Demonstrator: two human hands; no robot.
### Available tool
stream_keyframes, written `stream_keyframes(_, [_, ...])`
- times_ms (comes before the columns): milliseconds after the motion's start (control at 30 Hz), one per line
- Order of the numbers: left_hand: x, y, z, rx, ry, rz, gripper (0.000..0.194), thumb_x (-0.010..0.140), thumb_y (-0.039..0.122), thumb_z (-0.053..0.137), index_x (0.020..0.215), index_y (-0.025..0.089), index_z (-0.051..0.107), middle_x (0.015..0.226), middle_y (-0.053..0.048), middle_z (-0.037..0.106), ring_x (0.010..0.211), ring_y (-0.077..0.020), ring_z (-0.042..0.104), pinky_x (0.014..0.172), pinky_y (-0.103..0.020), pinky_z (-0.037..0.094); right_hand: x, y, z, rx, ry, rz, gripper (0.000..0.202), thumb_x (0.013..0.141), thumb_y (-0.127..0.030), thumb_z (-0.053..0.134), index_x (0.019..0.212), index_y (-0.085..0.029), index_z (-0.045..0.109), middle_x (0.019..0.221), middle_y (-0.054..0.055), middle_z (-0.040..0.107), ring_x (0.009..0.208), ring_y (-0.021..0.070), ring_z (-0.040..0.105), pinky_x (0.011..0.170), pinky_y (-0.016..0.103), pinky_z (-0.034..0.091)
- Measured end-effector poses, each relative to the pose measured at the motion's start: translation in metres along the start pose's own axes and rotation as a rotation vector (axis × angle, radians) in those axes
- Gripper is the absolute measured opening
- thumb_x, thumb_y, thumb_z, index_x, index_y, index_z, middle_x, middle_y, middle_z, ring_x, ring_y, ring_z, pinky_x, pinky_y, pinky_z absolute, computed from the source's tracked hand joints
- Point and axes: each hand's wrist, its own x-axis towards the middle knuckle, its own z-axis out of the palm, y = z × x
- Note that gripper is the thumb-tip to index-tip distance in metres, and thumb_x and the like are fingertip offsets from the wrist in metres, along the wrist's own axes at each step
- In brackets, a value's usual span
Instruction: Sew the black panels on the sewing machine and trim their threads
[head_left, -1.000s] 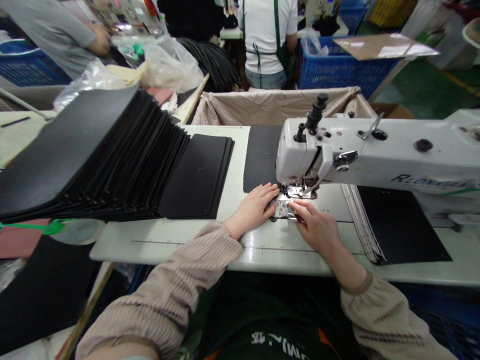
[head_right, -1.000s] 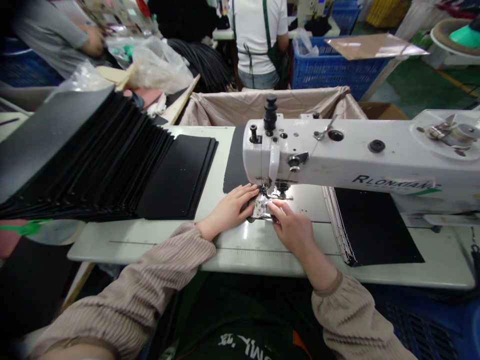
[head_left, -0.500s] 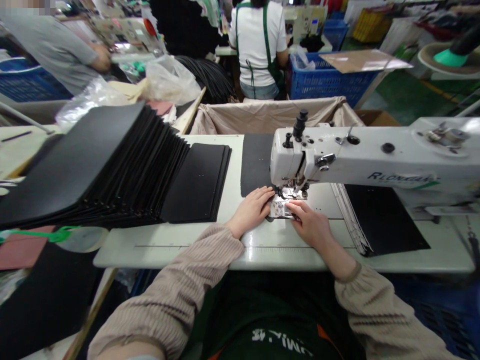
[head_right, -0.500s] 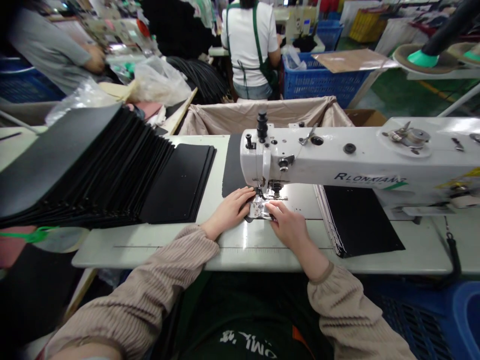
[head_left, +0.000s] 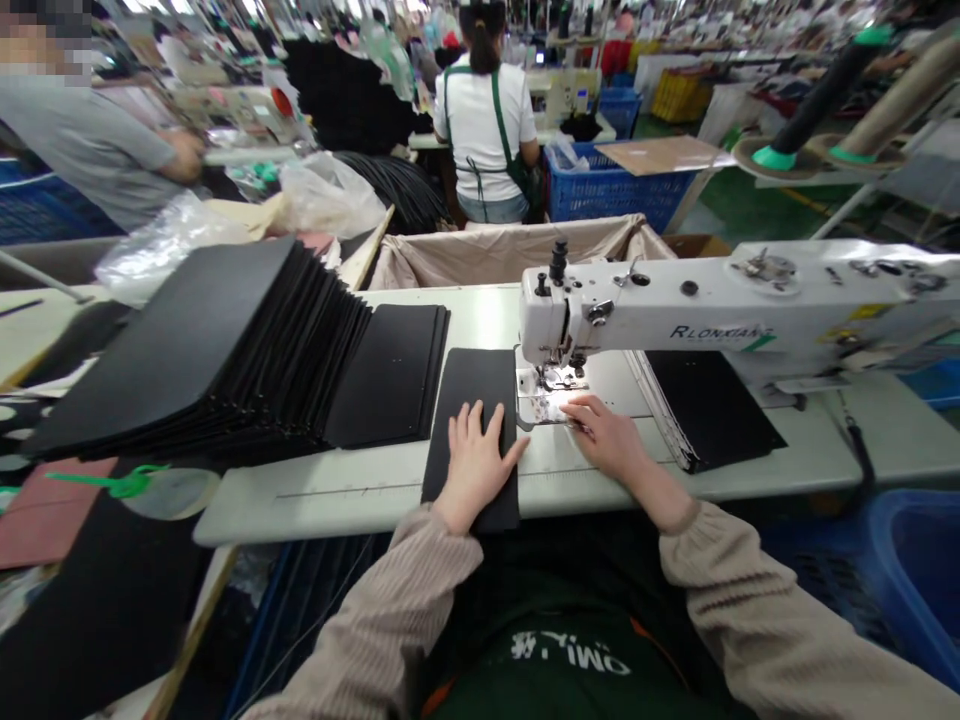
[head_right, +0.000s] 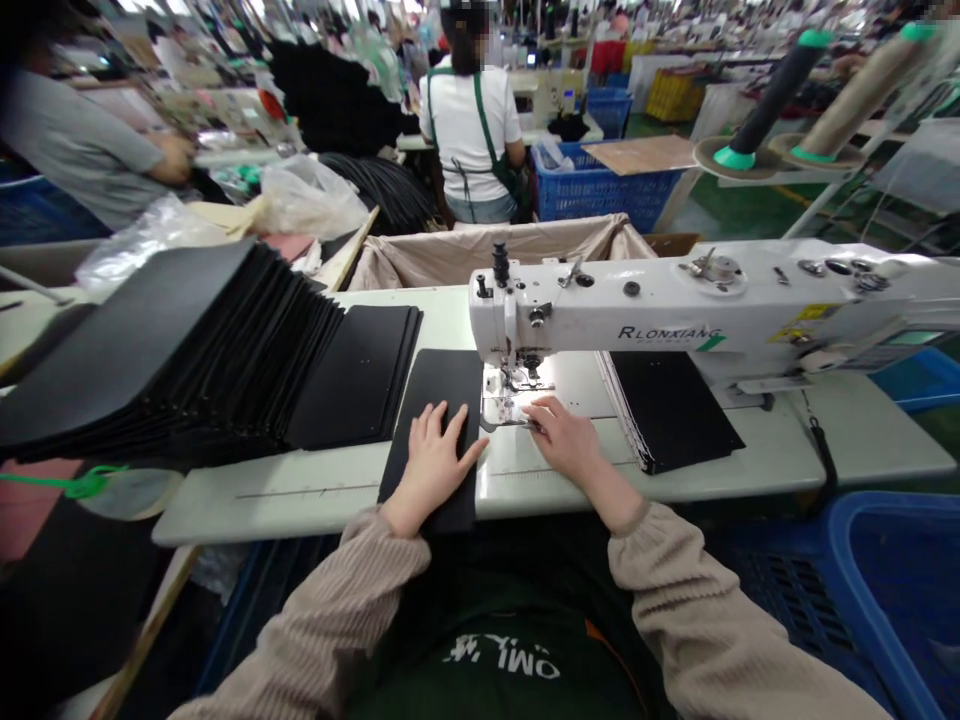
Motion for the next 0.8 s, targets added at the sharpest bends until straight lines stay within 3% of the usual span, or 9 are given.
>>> stream_keyframes(67, [-0.044,-0.001,-0.018,0.003,-0.100,0.051,0.064,0.083,0.050,0.065,0.136,0.018,0.049,0.147,-0.021,0.042,0.137,-0.0437,0.035,0.107,-0.067,0.031,-0.025,0.001,-0.008,0.120,-0.007,0.008,0.033,0.096,-0.027,0.046,0.127,-0.027,0.058,0.120,0.004,0.065,0.100,0.0188,0.064,0.076,0.027,0.048])
stream_keyframes(167, [-0.091,0.001,-0.047,-0.035,-0.334,0.126,0.052,0.082,0.022,0.060,0.133,0.020,0.048,0.153,-0.013,0.037,0.145,-0.0352,0.026,0.116,-0.061,0.025,-0.067,0.006,-0.015,0.361,-0.002,0.108,0.029,0.098,-0.032,0.043,0.120,-0.025,0.061,0.109,0.003,0.070,0.094,0.0179,0.066,0.080,0.028,0.047])
stream_keyframes(300, [-0.097,0.016,-0.059,-0.096,-0.521,0.232,0.069,0.071,-0.001,0.045,0.136,0.021,0.043,0.157,-0.005,0.031,0.149,-0.0254,0.018,0.122,-0.054,0.016,-0.105,0.014,-0.014,0.488,0.097,0.348,0.030,0.099,-0.042,0.041,0.100,-0.024,0.065,0.096,0.003,0.071,0.087,0.0191,0.066,0.078,0.028,0.047])
stream_keyframes(400, [-0.075,0.035,-0.046,-0.117,-0.538,0.314,0.074,0.069,-0.003,0.046,0.139,0.022,0.041,0.156,-0.005,0.033,0.148,-0.0253,0.019,0.122,-0.052,0.015,-0.121,0.024,-0.014,0.461,0.166,0.462,0.033,0.099,-0.046,0.040,0.092,-0.023,0.062,0.089,0.004,0.070,0.085,0.0202,0.065,0.078,0.029,0.046])
stream_keyframes(467, [-0.061,0.049,-0.033,-0.122,-0.491,0.333,0.062,0.075,0.002,0.051,0.134,0.021,0.046,0.151,-0.008,0.039,0.146,-0.0284,0.024,0.121,-0.053,0.017,-0.131,0.029,-0.018,0.403,0.151,0.520,0.032,0.098,-0.049,0.041,0.093,-0.023,0.059,0.083,0.003,0.067,0.078,0.0201,0.065,0.072,0.030,0.045])
stream_keyframes(533, [-0.049,0.066,-0.021,-0.134,-0.428,0.320,0.047,0.083,0.016,0.060,0.128,0.020,0.050,0.143,-0.011,0.046,0.140,-0.0324,0.034,0.117,-0.054,0.025,-0.142,0.033,-0.022,0.324,0.091,0.557,0.032,0.097,-0.051,0.039,0.100,-0.023,0.055,0.080,0.002,0.065,0.072,0.0201,0.063,0.067,0.030,0.043])
stream_keyframes(633, [-0.040,0.095,-0.001,-0.189,-0.369,0.325,0.050,0.084,0.036,0.068,0.128,0.019,0.050,0.132,-0.013,0.051,0.124,-0.0322,0.047,0.104,-0.048,0.040,-0.158,0.033,-0.026,0.229,0.011,0.550,0.031,0.100,-0.047,0.033,0.107,-0.023,0.051,0.083,0.003,0.065,0.073,0.0209,0.063,0.063,0.029,0.040])
stream_keyframes(700, [-0.037,0.112,0.013,-0.213,-0.346,0.350,0.048,0.087,0.036,0.066,0.129,0.019,0.050,0.126,-0.011,0.054,0.115,-0.0290,0.050,0.097,-0.043,0.044,-0.165,0.031,-0.024,0.198,-0.015,0.534,0.029,0.100,-0.045,0.034,0.107,-0.023,0.051,0.085,0.002,0.066,0.073,0.0204,0.064,0.060,0.028,0.039])
stream_keyframes(800, [-0.034,0.130,0.032,-0.201,-0.327,0.366,0.019,0.094,0.030,0.056,0.110,0.019,0.060,0.106,-0.008,0.059,0.098,-0.0246,0.053,0.086,-0.039,0.045,-0.168,0.025,-0.017,0.171,-0.040,0.507,0.025,0.099,-0.044,0.039,0.106,-0.023,0.052,0.083,0.000,0.067,0.073,0.0191,0.064,0.058,0.027,0.035])
